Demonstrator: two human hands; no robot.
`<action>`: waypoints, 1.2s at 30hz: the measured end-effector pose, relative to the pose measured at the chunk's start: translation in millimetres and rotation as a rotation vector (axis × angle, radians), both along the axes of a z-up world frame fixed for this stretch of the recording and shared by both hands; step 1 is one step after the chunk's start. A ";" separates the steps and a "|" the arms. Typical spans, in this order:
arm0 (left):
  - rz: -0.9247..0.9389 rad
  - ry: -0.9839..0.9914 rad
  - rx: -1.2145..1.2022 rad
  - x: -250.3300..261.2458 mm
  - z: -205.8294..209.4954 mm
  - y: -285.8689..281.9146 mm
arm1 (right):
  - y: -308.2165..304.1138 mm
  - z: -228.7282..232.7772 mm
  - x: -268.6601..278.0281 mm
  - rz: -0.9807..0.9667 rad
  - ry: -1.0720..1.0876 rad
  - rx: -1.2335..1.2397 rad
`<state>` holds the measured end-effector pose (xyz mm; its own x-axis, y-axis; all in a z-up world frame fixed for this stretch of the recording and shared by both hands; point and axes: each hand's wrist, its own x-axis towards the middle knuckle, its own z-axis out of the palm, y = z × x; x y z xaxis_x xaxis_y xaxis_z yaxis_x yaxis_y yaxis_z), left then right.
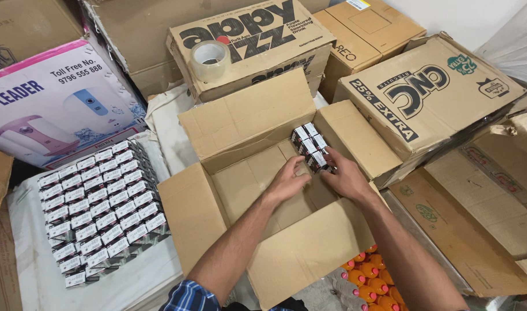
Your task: The person repeatedly picks small rectangular boxes from a larger open cardboard box and places them onto a white cloth on the floor. The small boxes are arranged in neat rows as they are placed down. The person continues this process throughout the clip.
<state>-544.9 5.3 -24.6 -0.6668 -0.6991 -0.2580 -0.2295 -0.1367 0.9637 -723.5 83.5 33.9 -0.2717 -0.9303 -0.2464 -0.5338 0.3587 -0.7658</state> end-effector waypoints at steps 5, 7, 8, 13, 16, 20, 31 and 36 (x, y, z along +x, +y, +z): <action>0.117 0.061 0.160 -29.5 -25.4 1.6 | -9.9 -35.3 -9.7 0.024 0.175 0.014; 0.157 0.039 0.220 -38.3 -41.4 -1.5 | -10.3 -35.8 -6.0 0.026 0.204 0.012; 0.179 0.033 0.263 -41.9 -50.0 -2.8 | -10.1 -32.0 -3.1 0.043 0.251 0.022; 0.171 -0.016 0.298 -45.1 -27.3 4.5 | -8.6 -20.0 0.4 0.069 0.294 0.067; 0.258 -0.029 0.242 -47.5 -48.2 -0.5 | -8.7 -20.7 1.7 0.110 0.282 0.060; 0.309 -0.074 0.218 -55.9 -79.4 -9.7 | -6.4 -16.3 5.2 0.177 0.232 0.071; 0.431 -0.080 0.218 -39.7 -54.5 -6.2 | -5.8 -16.8 6.4 0.145 0.161 0.006; 0.278 -0.126 0.086 -22.0 -51.6 -13.3 | -7.6 -30.8 1.4 0.058 0.228 -0.239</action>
